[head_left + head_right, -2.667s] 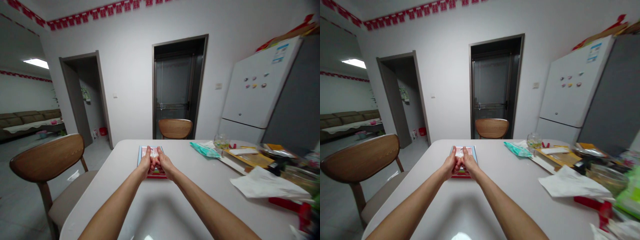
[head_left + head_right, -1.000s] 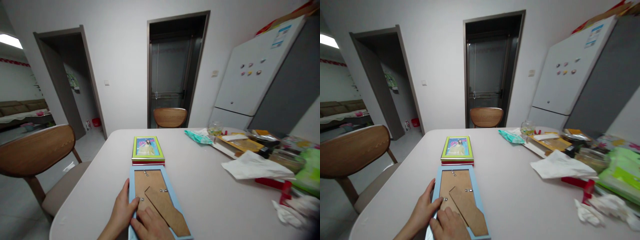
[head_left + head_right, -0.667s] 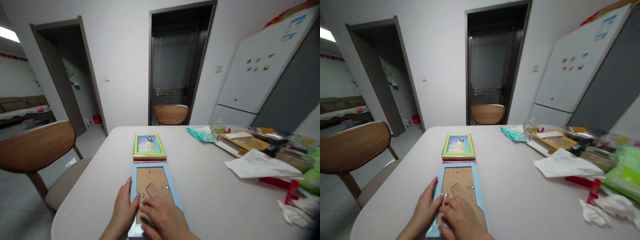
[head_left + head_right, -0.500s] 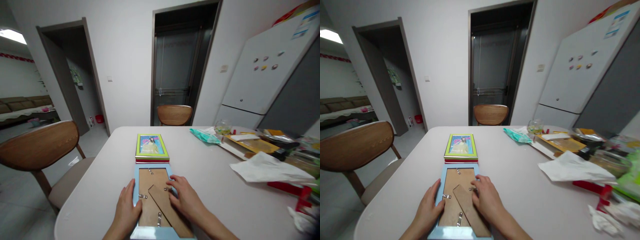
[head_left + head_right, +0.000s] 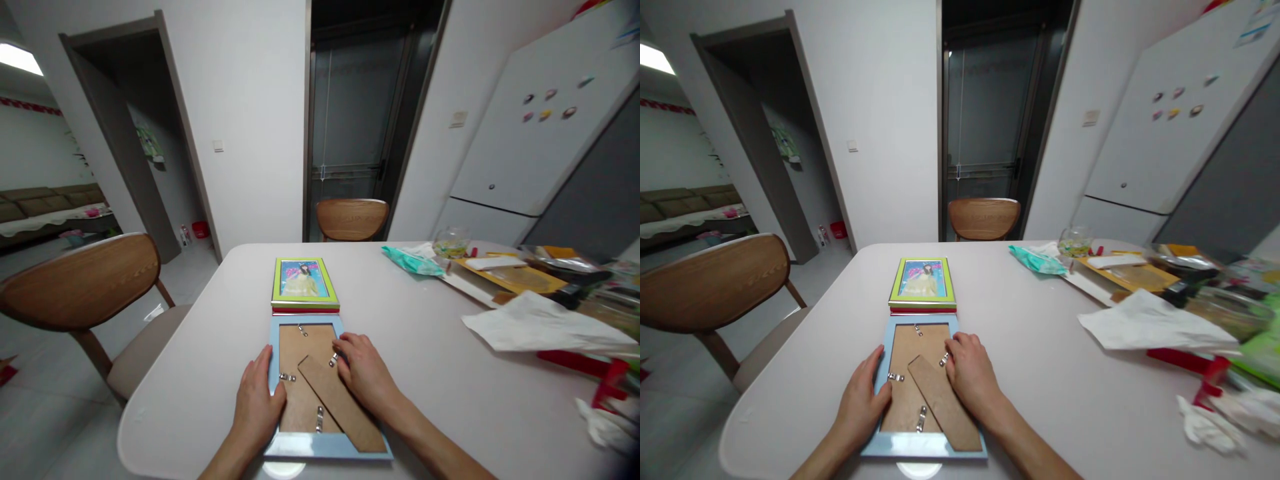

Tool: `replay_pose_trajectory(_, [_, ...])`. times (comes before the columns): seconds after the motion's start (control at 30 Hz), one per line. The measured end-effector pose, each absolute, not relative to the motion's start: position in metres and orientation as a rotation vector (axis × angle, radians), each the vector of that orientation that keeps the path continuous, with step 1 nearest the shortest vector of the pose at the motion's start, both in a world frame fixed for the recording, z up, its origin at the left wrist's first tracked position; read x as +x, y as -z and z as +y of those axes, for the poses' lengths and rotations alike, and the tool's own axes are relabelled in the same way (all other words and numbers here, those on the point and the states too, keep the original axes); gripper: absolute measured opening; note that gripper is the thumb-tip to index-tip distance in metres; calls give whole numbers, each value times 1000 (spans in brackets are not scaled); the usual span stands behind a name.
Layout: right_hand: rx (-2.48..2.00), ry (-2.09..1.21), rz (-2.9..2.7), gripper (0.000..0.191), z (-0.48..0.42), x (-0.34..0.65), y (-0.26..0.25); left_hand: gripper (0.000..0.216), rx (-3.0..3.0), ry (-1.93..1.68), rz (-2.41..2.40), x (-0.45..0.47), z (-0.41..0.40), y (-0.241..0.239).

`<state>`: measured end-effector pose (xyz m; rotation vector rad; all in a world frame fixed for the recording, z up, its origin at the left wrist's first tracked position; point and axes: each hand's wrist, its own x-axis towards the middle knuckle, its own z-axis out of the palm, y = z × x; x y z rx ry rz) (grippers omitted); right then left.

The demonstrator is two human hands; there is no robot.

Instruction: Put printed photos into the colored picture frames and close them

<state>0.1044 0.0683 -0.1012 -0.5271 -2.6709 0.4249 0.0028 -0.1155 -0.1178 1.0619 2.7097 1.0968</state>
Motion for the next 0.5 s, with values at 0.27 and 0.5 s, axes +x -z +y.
replay_pose_trajectory(0.27, [-480, -358, -2769, 22, 57, 46, 96, 54, 1105, -1005, 2768, 5, -113, 117])
replay_pose_trajectory(0.5, [-545, -336, -2743, 22, 55, 33, 105, 53, 1145, -1013, 2793, 6, -112, 116])
